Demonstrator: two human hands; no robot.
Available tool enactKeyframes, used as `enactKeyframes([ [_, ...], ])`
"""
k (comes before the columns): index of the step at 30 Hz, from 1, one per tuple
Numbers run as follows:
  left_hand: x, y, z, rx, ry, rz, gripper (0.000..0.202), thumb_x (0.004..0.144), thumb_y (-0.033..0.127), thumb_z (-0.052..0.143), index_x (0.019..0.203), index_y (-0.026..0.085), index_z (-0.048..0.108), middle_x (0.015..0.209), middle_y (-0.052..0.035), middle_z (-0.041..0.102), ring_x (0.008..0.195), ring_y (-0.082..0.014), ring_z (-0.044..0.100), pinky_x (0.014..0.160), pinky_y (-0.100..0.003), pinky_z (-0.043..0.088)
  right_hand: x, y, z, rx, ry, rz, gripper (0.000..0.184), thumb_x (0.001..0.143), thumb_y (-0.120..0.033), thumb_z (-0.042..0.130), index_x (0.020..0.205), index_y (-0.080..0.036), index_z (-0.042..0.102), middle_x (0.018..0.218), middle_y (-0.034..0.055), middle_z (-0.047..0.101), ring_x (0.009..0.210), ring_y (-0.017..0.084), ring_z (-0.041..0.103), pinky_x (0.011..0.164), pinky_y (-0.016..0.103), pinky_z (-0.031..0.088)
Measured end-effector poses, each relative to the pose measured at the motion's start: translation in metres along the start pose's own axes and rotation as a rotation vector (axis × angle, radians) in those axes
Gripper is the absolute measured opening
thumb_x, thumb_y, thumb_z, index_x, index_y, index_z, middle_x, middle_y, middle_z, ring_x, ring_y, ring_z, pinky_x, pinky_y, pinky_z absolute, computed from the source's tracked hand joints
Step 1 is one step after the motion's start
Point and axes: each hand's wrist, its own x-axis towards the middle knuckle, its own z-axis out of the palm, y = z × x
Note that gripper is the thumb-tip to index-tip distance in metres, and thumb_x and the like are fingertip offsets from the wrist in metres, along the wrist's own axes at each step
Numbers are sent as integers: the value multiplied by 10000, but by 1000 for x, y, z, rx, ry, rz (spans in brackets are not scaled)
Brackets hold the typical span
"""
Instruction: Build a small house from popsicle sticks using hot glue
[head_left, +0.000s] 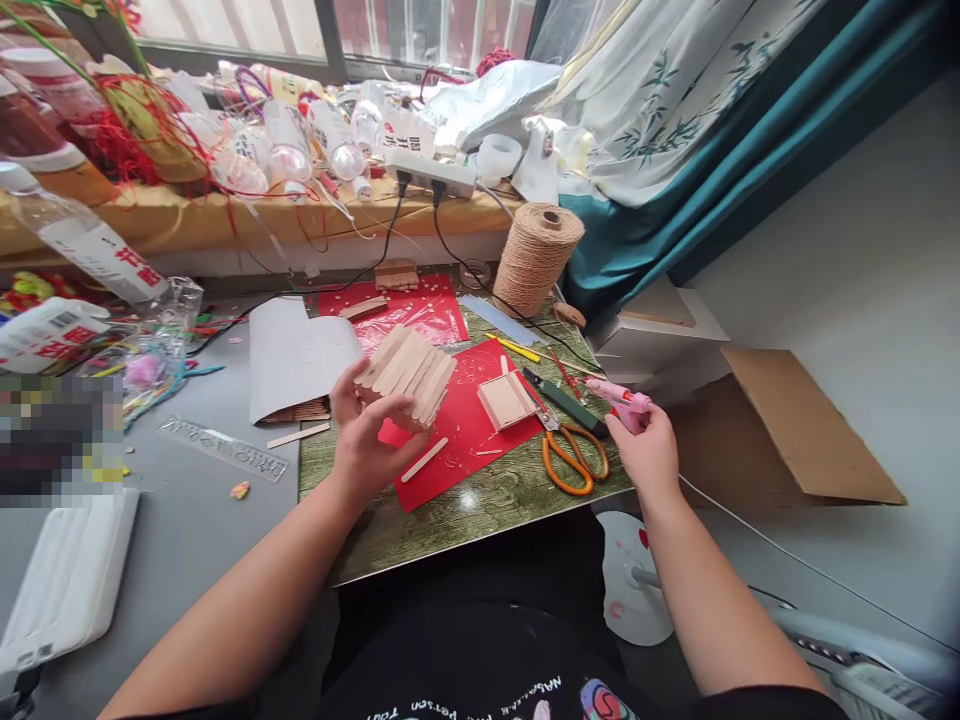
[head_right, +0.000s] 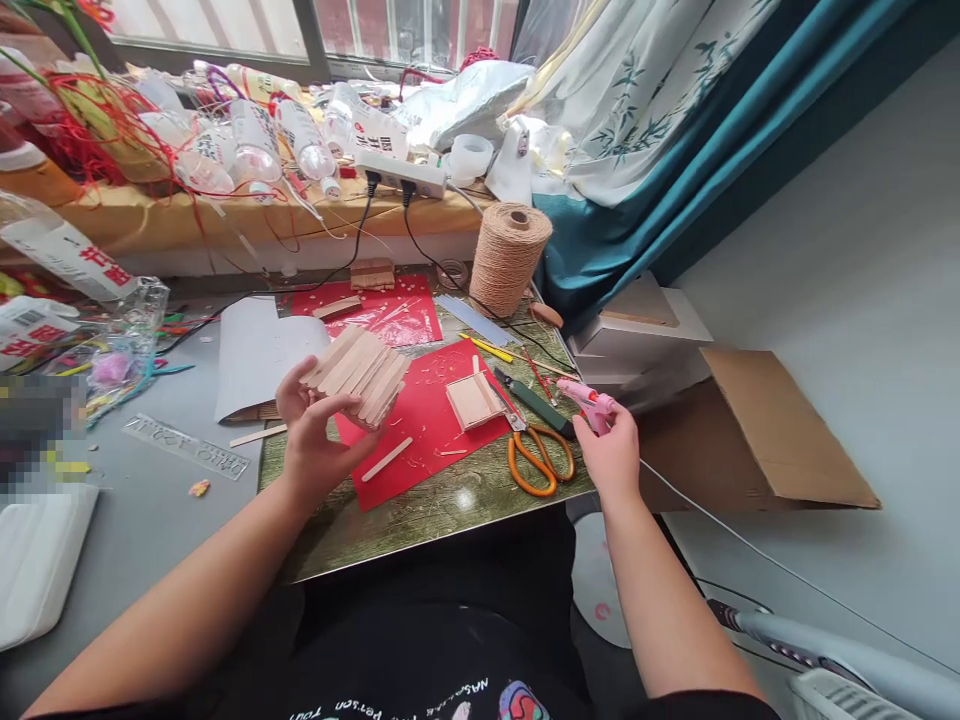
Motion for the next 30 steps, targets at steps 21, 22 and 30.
enactKeyframes([
  [21,-1,-4,4,-57,-52,-20,667,692,211,990,1273,363,700,1549,-104,483,1443,-374,525,1087,-576,523,-45,-93,-50,571,-419,-73,338,893,-477,833,1071,-192,794,972,114,808,575,165,642,419,266,414],
  [22,-1,-3,4,-48,-60,-10,631,709,209,979,1259,357,706,1544,-98,481,1406,-355,559,1078,-559,534,-56,-106,-51,575,-523,-86,312,910,-455,829,1088,-199,806,907,93,792,551,158,617,408,266,412],
  [30,-4,1,2,44,-51,62,532,748,206,968,1211,322,731,1707,-43,280,1484,-334,501,1144,-496,524,-123,-174,-25,380,-868,-484,296,1029,-333,711,1315,-278,767,1137,84,782,1038,278,750,890,451,645],
])
